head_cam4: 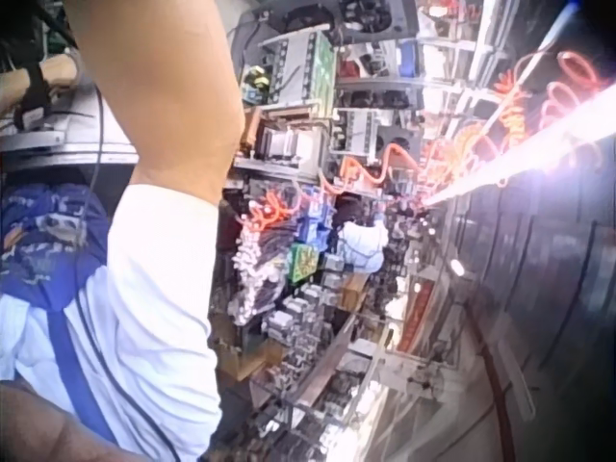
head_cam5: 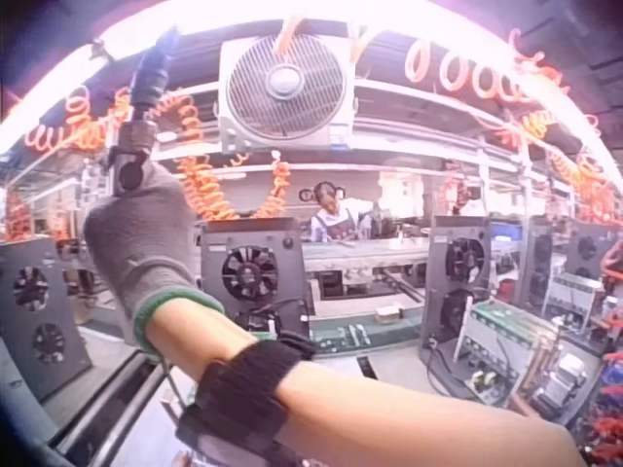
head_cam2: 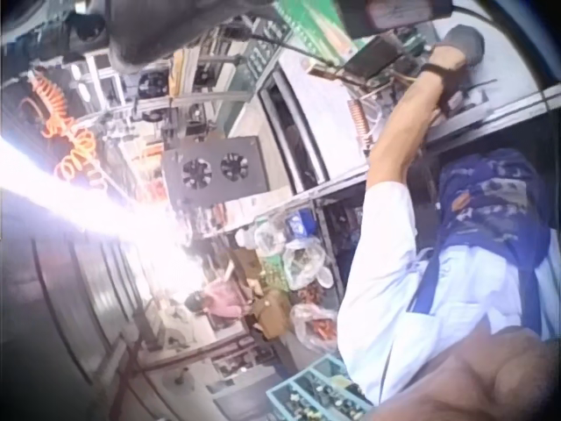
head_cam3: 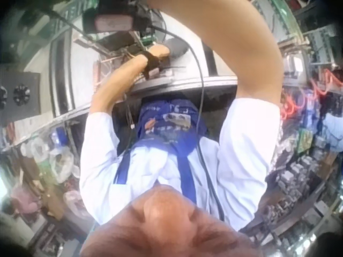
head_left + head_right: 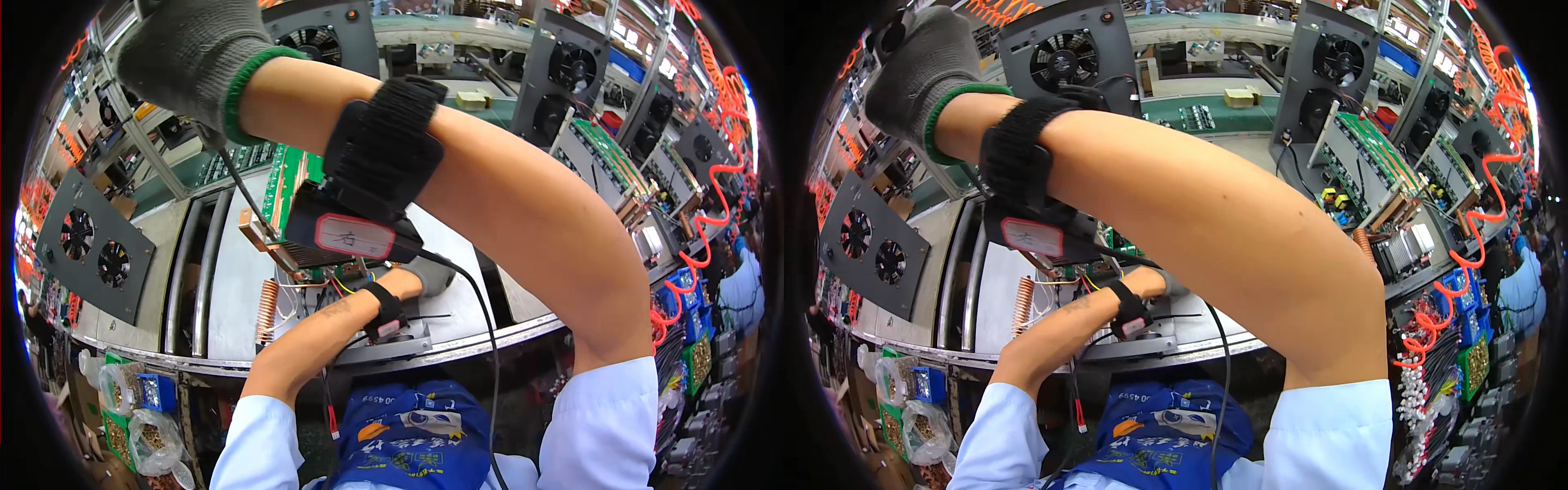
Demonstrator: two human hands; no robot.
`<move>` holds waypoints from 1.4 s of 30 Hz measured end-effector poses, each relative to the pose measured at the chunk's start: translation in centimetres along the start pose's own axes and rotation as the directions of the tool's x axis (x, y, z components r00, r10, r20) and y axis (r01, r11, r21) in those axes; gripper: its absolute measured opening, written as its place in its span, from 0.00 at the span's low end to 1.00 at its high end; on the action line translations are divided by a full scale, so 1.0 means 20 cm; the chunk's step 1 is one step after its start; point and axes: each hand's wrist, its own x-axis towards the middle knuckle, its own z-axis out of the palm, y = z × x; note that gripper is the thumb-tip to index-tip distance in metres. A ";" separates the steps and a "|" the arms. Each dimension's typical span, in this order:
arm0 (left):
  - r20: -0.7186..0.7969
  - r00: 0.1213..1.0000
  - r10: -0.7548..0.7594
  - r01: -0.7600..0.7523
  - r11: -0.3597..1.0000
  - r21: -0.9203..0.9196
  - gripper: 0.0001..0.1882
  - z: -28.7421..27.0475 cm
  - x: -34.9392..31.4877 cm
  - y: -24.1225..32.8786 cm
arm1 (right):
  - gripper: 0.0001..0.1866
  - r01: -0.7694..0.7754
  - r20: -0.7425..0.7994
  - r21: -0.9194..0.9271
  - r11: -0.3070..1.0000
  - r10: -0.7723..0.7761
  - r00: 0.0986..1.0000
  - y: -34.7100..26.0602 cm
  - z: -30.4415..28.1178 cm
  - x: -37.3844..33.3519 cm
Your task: Assembling a large power supply or inverter unit by attaching copper rails to a circuit board using a power screwdriver.
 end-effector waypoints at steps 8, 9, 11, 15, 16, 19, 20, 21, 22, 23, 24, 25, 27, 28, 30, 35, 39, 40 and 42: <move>0.054 0.989 -0.137 0.145 0.973 -0.182 0.09 -0.10 -0.01 -0.09 | 0.04 -0.023 0.006 -0.002 1.000 0.023 1.000 0.01 -0.06 -0.05; 0.069 0.989 -0.130 0.141 0.972 -0.190 0.09 -0.10 -0.02 -0.08 | 0.04 -0.024 0.009 0.000 1.000 0.024 1.000 0.01 -0.06 -0.05; 0.091 0.989 -0.113 0.129 0.970 -0.206 0.09 -0.07 -0.03 -0.07 | 0.04 -0.022 0.008 0.000 1.000 0.022 1.000 0.01 -0.07 -0.04; 0.092 0.992 -0.090 0.109 0.968 -0.228 0.10 -0.03 -0.03 -0.05 | 0.05 -0.021 0.006 0.000 1.000 0.021 1.000 0.01 -0.06 -0.01; 0.077 0.994 -0.073 0.089 0.969 -0.232 0.10 -0.03 -0.03 -0.05 | 0.05 -0.011 0.007 0.001 1.000 0.011 1.000 0.01 -0.04 0.00; 0.063 0.995 -0.076 0.090 0.962 -0.259 0.11 -0.07 -0.03 -0.03 | 0.05 -0.008 0.004 0.009 1.000 0.008 1.000 0.02 -0.02 0.02; 0.079 0.991 -0.112 0.130 0.952 -0.276 0.11 -0.10 -0.03 -0.03 | 0.05 -0.011 0.006 0.011 1.000 0.011 1.000 0.03 -0.01 0.03; 0.096 0.984 -0.149 0.171 0.941 -0.293 0.10 -0.13 -0.03 -0.02 | 0.05 -0.009 0.004 0.014 1.000 0.009 1.000 0.03 0.00 0.03; 0.134 0.980 -0.146 0.177 0.949 -0.260 0.10 -0.17 -0.03 -0.01 | 0.05 -0.010 0.005 0.018 1.000 0.010 1.000 0.03 0.00 0.04; 0.170 0.975 -0.144 0.181 0.957 -0.226 0.10 -0.20 -0.04 -0.01 | 0.05 -0.009 0.006 0.018 1.000 0.009 1.000 0.04 0.00 0.04; 0.207 0.968 -0.144 0.184 0.964 -0.191 0.10 -0.22 -0.05 0.00 | 0.05 -0.010 0.004 0.020 1.000 0.010 1.000 0.04 0.00 0.04; 0.211 0.967 -0.146 0.189 0.960 -0.206 0.11 -0.23 -0.06 0.01 | 0.05 -0.010 0.005 0.023 1.000 0.010 1.000 0.04 0.00 0.03; 0.217 0.965 -0.148 0.199 0.952 -0.233 0.11 -0.23 -0.10 0.03 | 0.05 -0.015 0.007 0.027 1.000 0.015 1.000 0.03 -0.02 0.03; 0.172 0.980 -0.103 0.144 0.959 -0.245 0.11 -0.22 -0.11 0.04 | 0.05 -0.021 0.009 0.028 0.999 0.020 1.000 0.02 -0.02 0.01; 0.079 0.997 -0.010 0.031 0.965 -0.262 0.12 -0.20 -0.11 0.06 | 0.05 -0.034 0.013 0.027 0.999 0.034 0.999 0.02 -0.05 0.00; 0.068 0.997 -0.023 0.033 0.988 -0.149 0.11 -0.17 -0.13 0.07 | 0.06 -0.044 0.024 0.022 0.999 0.043 0.999 0.01 -0.07 -0.03; -0.014 0.999 0.034 -0.035 0.998 -0.051 0.11 -0.04 -0.06 0.09 | 0.06 -0.051 0.030 0.022 0.998 0.050 0.998 -0.01 -0.05 -0.03; -0.040 0.998 0.050 -0.052 0.998 -0.030 0.11 -0.01 -0.04 0.09 | 0.06 -0.048 0.034 0.025 0.999 0.047 0.998 -0.02 -0.05 -0.03; -0.141 0.987 0.078 -0.080 0.997 -0.004 0.11 0.06 -0.02 0.09 | 0.06 -0.056 0.037 0.030 0.998 0.055 0.998 -0.03 -0.07 -0.04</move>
